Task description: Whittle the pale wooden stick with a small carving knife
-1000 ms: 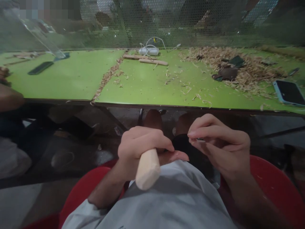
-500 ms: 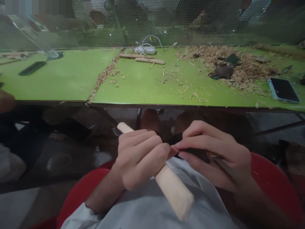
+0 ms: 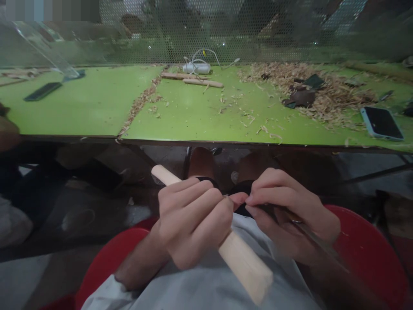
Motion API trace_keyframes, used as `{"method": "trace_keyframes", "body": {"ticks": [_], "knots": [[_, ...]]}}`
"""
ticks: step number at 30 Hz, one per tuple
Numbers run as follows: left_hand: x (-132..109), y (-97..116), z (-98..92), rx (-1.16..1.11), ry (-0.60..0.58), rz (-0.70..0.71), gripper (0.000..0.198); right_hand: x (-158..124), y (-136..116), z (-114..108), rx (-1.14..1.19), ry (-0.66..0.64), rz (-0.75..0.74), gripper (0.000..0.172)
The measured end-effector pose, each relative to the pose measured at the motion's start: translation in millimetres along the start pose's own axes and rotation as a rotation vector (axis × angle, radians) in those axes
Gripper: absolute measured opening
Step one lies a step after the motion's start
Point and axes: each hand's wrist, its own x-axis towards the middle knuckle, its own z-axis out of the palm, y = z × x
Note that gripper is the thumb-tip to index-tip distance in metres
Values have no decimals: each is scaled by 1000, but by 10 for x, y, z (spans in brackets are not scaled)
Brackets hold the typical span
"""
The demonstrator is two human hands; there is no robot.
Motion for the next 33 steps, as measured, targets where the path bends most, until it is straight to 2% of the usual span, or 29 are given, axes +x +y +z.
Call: {"method": "trace_keyframes", "body": {"ticks": [5, 12, 19, 25, 33], "knots": [[20, -40, 72, 29, 83, 80, 20, 26, -36, 35, -77, 7, 4, 31], [46, -42, 72, 58, 57, 141, 25, 88, -74, 73, -185, 34, 1, 26], [56, -36, 74, 64, 48, 129, 26, 58, -74, 69, -177, -16, 43, 25], [43, -42, 70, 53, 18, 127, 27, 11, -62, 70, -174, -2, 55, 27], [27, -36, 94, 54, 58, 123, 27, 21, -82, 83, -169, 6, 62, 26]]}}
